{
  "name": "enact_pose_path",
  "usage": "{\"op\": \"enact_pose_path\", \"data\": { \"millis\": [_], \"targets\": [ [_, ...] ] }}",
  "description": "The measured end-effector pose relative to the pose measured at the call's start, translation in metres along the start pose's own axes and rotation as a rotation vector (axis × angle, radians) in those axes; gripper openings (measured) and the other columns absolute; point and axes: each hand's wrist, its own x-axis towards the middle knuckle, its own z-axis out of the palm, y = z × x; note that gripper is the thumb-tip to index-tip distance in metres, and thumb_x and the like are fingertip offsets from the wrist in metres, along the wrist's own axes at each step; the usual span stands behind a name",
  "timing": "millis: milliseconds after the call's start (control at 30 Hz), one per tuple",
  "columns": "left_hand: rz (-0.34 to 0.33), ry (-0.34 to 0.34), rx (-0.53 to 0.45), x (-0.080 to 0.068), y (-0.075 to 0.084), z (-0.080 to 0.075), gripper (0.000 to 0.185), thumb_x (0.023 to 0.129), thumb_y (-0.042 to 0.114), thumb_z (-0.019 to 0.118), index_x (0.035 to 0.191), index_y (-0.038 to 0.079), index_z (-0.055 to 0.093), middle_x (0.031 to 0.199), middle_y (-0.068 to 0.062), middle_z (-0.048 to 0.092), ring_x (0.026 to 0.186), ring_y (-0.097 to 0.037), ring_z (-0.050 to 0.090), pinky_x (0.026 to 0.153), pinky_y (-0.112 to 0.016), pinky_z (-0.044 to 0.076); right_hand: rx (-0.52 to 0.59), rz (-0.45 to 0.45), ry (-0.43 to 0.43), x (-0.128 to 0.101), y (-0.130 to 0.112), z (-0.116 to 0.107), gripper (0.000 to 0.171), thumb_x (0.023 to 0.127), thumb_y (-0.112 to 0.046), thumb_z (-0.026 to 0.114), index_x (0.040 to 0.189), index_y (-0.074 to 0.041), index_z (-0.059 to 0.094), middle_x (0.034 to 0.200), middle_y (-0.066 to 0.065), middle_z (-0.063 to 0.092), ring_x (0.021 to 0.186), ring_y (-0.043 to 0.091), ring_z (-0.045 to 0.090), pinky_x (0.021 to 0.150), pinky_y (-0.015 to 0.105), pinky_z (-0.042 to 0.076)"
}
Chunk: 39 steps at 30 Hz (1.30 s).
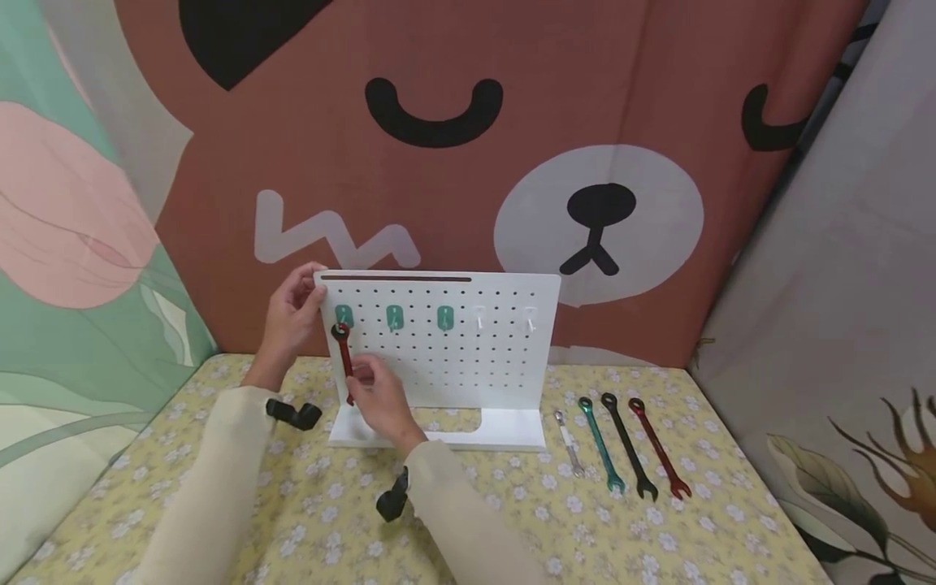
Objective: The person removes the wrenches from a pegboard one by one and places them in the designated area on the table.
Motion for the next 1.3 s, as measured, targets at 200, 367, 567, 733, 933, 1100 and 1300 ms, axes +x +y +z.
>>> {"op": "enact_pose_path", "data": {
  "millis": [200,367,567,733,933,1100,1300],
  "targets": [
    [-0.013,-0.008,-0.027,0.0,0.001,-0.001,0.032,0.106,0.003,0.054,0.136,-0.008,0.054,0.109,-0.033,0.059,0.086,-0.044,0.055,0.072,-0.037,0.048,0.006,-0.023,-0.004,-0.001,0.001,0.003,0.02,0.106,-0.022,0.061,0.125,-0.015,0.065,0.11,-0.005,0.065,0.105,0.014,0.063,0.095,0.039,0.05],
    [-0.011,0.0,-0.021,-0.001,0.001,-0.002,0.031,0.107,0.004,0.054,0.136,-0.007,0.055,0.108,-0.032,0.059,0.085,-0.044,0.053,0.071,-0.039,0.046,-0.017,-0.05,-0.044,-0.008,0.0,0.003,0.016,0.106,-0.022,0.06,0.121,-0.018,0.064,0.109,-0.007,0.063,0.104,0.012,0.063,0.091,0.038,0.051],
    [-0.025,-0.009,-0.022,-0.001,0.002,-0.002,0.032,0.107,0.004,0.054,0.137,-0.006,0.055,0.109,-0.032,0.058,0.086,-0.048,0.052,0.069,-0.028,0.044,0.009,-0.074,-0.066,-0.014,-0.003,0.0,0.019,0.106,-0.019,0.061,0.125,-0.017,0.063,0.109,-0.005,0.063,0.099,0.014,0.063,0.082,0.034,0.053],
    [-0.025,-0.021,-0.032,-0.002,0.003,-0.002,0.032,0.107,0.003,0.053,0.137,-0.007,0.054,0.109,-0.034,0.057,0.089,-0.052,0.05,0.069,-0.025,0.044,0.052,-0.066,-0.065,-0.015,-0.004,-0.002,0.024,0.104,-0.014,0.062,0.128,-0.019,0.061,0.109,-0.002,0.064,0.096,0.017,0.064,0.077,0.034,0.055],
    [-0.026,-0.021,-0.021,-0.003,0.002,-0.004,0.032,0.106,0.002,0.053,0.136,-0.007,0.055,0.106,-0.033,0.057,0.086,-0.051,0.051,0.07,-0.032,0.046,0.085,-0.048,-0.069,-0.016,-0.005,-0.002,0.026,0.103,-0.013,0.063,0.128,-0.021,0.06,0.108,0.0,0.063,0.092,0.018,0.065,0.074,0.037,0.058],
    [-0.015,-0.018,-0.02,-0.002,0.003,-0.005,0.031,0.106,0.001,0.054,0.135,-0.009,0.055,0.106,-0.033,0.058,0.085,-0.051,0.051,0.069,-0.033,0.046,0.104,-0.052,-0.068,-0.016,-0.008,-0.001,0.027,0.103,-0.012,0.063,0.129,-0.018,0.06,0.108,0.002,0.063,0.092,0.019,0.066,0.074,0.039,0.059],
    [0.0,-0.02,-0.029,0.0,0.003,-0.004,0.032,0.106,0.001,0.054,0.136,-0.01,0.054,0.107,-0.034,0.058,0.086,-0.047,0.054,0.071,-0.035,0.048,0.087,-0.069,-0.064,-0.013,-0.014,-0.005,0.028,0.103,-0.013,0.063,0.13,-0.018,0.06,0.11,0.002,0.064,0.093,0.019,0.066,0.074,0.035,0.057]
  ]
}}
